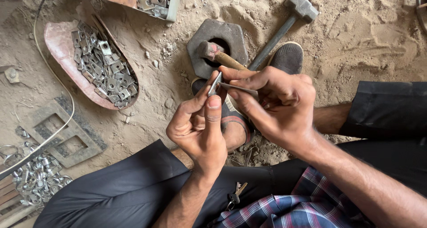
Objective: The person straightens and flattens metal pieces by placing them on a heavy metal block and striking them with a hammer, handling them one at a time and picking them up from a pile on the ground.
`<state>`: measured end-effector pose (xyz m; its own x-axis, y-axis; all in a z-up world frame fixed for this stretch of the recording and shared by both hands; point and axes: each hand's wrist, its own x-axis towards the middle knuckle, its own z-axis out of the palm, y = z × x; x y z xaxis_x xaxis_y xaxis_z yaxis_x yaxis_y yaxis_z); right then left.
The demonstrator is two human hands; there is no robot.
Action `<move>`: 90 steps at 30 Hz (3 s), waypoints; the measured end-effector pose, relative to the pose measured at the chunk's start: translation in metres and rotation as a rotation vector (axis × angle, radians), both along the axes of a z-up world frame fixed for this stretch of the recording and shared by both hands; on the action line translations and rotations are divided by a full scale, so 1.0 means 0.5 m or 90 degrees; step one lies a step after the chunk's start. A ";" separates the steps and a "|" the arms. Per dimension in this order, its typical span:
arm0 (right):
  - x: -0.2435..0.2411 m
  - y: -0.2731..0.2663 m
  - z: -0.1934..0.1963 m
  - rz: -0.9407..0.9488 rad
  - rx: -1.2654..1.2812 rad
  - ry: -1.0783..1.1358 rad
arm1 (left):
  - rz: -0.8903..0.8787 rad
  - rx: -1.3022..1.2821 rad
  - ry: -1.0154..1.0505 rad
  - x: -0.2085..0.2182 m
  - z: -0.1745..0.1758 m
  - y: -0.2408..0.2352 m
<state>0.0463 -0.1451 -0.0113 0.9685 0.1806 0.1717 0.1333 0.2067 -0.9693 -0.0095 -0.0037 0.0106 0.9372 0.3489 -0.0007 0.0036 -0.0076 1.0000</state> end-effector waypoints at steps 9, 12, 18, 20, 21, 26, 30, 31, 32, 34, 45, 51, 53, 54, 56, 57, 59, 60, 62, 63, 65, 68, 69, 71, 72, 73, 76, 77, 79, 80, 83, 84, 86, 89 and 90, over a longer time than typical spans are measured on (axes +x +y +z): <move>0.005 -0.004 0.024 0.011 -0.101 -0.044 | 0.014 0.021 0.019 -0.008 -0.011 0.004; 0.013 -0.010 0.020 0.036 -0.083 -0.046 | 0.008 0.024 0.008 -0.009 -0.011 0.005; 0.019 -0.023 0.017 0.085 -0.044 -0.005 | 0.031 0.002 0.016 -0.008 -0.004 0.004; 0.020 -0.022 0.015 0.079 -0.030 0.004 | 0.035 0.001 0.021 -0.005 -0.005 0.006; 0.018 -0.019 0.015 0.071 -0.022 0.006 | 0.030 0.004 0.020 -0.005 -0.005 0.006; 0.009 -0.007 0.015 0.044 0.000 0.008 | 0.013 0.019 0.016 -0.003 -0.009 0.006; 0.006 -0.007 0.022 0.032 -0.031 0.003 | 0.009 0.018 0.015 -0.004 -0.010 0.007; 0.006 -0.006 0.024 0.030 -0.037 0.001 | 0.008 0.020 0.015 -0.004 -0.010 0.007; 0.007 -0.006 0.025 0.028 -0.043 -0.001 | 0.006 0.022 0.014 -0.004 -0.010 0.008; 0.011 -0.011 0.027 0.037 -0.065 -0.012 | 0.008 0.019 0.021 -0.003 -0.011 0.009; 0.021 -0.018 0.013 0.043 -0.138 0.073 | 0.033 -0.001 0.037 0.000 -0.028 0.023; 0.030 -0.029 -0.016 0.051 -0.121 0.013 | 0.079 -0.175 0.121 0.044 -0.003 0.019; 0.024 -0.036 -0.007 0.054 -0.109 -0.002 | 0.061 -0.173 0.131 0.051 0.008 0.020; 0.023 -0.035 -0.004 0.050 -0.127 0.028 | 0.054 -0.173 0.121 0.052 0.011 0.018; 0.020 -0.031 -0.003 0.042 -0.166 0.092 | 0.038 -0.172 0.106 0.050 0.012 0.017; 0.019 -0.028 -0.003 0.045 -0.150 0.103 | 0.029 -0.138 0.103 0.049 0.011 0.020; 0.016 -0.026 -0.003 0.048 -0.120 0.129 | 0.007 -0.074 0.101 0.046 0.007 0.022; 0.015 -0.025 -0.004 0.048 -0.114 0.128 | 0.007 -0.047 0.102 0.043 0.005 0.023; 0.014 -0.023 -0.005 0.047 -0.102 0.127 | 0.006 0.006 0.105 0.039 0.003 0.023; 0.014 -0.023 -0.005 0.046 -0.112 0.132 | 0.001 0.010 0.100 0.036 0.003 0.023; 0.013 -0.025 -0.005 0.046 -0.131 0.141 | -0.007 0.018 0.090 0.032 0.005 0.024; 0.017 -0.024 -0.007 0.049 -0.104 0.092 | -0.027 0.036 0.071 0.029 0.010 0.023; 0.018 -0.025 -0.006 0.049 -0.125 0.087 | -0.031 0.054 0.066 0.029 0.013 0.022; 0.021 -0.029 -0.004 0.046 -0.167 0.076 | -0.041 0.090 0.055 0.029 0.016 0.020; 0.022 -0.030 -0.003 0.050 -0.155 0.089 | -0.045 0.091 0.056 0.029 0.018 0.019; 0.022 -0.031 -0.001 0.054 -0.143 0.103 | -0.048 0.092 0.057 0.029 0.020 0.019; 0.026 -0.036 0.001 0.073 -0.107 0.134 | -0.064 0.099 0.061 0.028 0.024 0.018; 0.028 -0.038 0.001 0.080 -0.095 0.143 | -0.069 0.103 0.063 0.028 0.025 0.017; 0.030 -0.042 0.002 0.083 -0.097 0.136 | -0.072 0.107 0.076 0.026 0.026 0.016; 0.031 -0.044 0.002 0.083 -0.099 0.132 | -0.073 0.109 0.081 0.026 0.026 0.015; 0.029 -0.045 -0.003 0.085 -0.093 0.144 | -0.089 0.134 0.071 0.027 0.025 0.018; 0.027 -0.043 -0.005 0.081 -0.083 0.152 | -0.085 0.137 0.078 0.026 0.025 0.017; 0.023 -0.038 -0.010 0.074 -0.062 0.168 | -0.079 0.143 0.091 0.024 0.026 0.015; 0.019 -0.032 -0.016 0.068 -0.055 0.175 | -0.085 0.149 0.076 0.025 0.026 0.015; 0.017 -0.031 -0.017 0.064 -0.059 0.164 | -0.085 0.150 0.079 0.024 0.026 0.015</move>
<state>0.0550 -0.1605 -0.0198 0.9546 0.2808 -0.0989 -0.1360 0.1155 -0.9840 0.0026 0.0037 0.0238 0.9725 0.2272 -0.0521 0.1095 -0.2480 0.9626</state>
